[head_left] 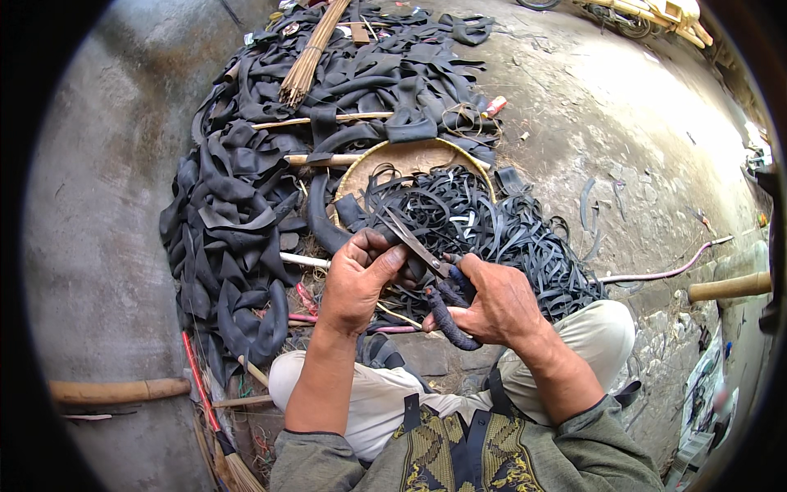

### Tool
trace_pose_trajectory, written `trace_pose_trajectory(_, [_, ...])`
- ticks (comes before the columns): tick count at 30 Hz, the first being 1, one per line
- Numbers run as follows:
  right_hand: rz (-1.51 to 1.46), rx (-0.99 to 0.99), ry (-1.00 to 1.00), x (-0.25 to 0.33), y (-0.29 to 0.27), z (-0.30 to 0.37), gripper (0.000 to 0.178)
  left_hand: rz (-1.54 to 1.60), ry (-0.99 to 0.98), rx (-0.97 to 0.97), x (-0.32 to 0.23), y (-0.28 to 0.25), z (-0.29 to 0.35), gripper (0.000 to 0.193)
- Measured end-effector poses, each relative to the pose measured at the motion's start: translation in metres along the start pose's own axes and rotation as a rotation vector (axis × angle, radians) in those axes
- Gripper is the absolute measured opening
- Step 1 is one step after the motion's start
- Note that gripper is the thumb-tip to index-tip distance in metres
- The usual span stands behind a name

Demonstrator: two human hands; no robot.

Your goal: The person sits on the ground and uses shears to cut a rubber tube into thin strips. The cut strips are placed into a woven basket, and the person repeatedly picks up new sections of rubber to continue cutting.

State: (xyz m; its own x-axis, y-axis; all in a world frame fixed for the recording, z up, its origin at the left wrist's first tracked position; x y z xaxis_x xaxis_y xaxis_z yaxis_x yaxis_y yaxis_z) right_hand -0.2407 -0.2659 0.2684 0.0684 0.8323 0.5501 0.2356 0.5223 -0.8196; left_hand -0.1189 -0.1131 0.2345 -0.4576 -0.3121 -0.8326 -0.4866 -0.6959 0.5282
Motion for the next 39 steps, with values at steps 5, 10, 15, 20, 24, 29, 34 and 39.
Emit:
trace_pose_trajectory(5, [-0.239,-0.026,0.177,-0.01,0.007,-0.002,0.068,0.031,-0.013,-0.002,-0.002,0.002,0.001,0.018])
trace_pose_trajectory(10, [-0.824,-0.147,0.175,-0.021,0.006,-0.014,0.038,0.123,-0.048,-0.048,0.0,0.006,0.002,0.023])
trace_pose_trajectory(15, [-1.106,0.131,0.22,-0.009,0.038,-0.009,0.034,0.152,-0.055,0.006,-0.003,0.011,-0.001,0.026])
trace_pose_trajectory(20, [-1.016,0.263,0.31,-0.009,0.045,-0.006,0.03,0.215,0.11,-0.167,-0.024,-0.012,-0.002,0.025])
trace_pose_trajectory(24, [-1.04,0.284,0.352,-0.007,0.042,-0.003,0.033,0.322,0.189,-0.193,-0.033,-0.027,-0.003,0.023])
trace_pose_trajectory(29, [-0.98,0.231,0.303,-0.007,0.038,-0.004,0.034,0.424,0.16,-0.327,-0.03,-0.042,-0.004,0.024])
trace_pose_trajectory(34, [-0.873,0.126,0.282,-0.013,0.037,-0.004,0.036,0.35,-0.034,-0.006,-0.005,-0.001,-0.006,0.041])
trace_pose_trajectory(39, [-0.735,-0.034,0.222,-0.018,0.027,-0.007,0.035,0.168,-0.138,0.02,0.011,0.015,-0.001,0.042])
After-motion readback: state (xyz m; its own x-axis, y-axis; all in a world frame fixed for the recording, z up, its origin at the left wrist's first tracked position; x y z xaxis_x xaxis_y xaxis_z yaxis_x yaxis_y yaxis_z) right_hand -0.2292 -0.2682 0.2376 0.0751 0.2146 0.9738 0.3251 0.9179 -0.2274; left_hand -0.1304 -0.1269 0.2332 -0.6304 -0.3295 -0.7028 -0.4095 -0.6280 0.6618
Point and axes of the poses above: each hand's wrist, its own z-axis away from the middle knuckle, its own y-axis out of the palm, x = y × z, the point moved 7 cm from there along -z, towards the middle knuckle, and after that the axes turned 8 degrees about z, right-handed, at the moved point
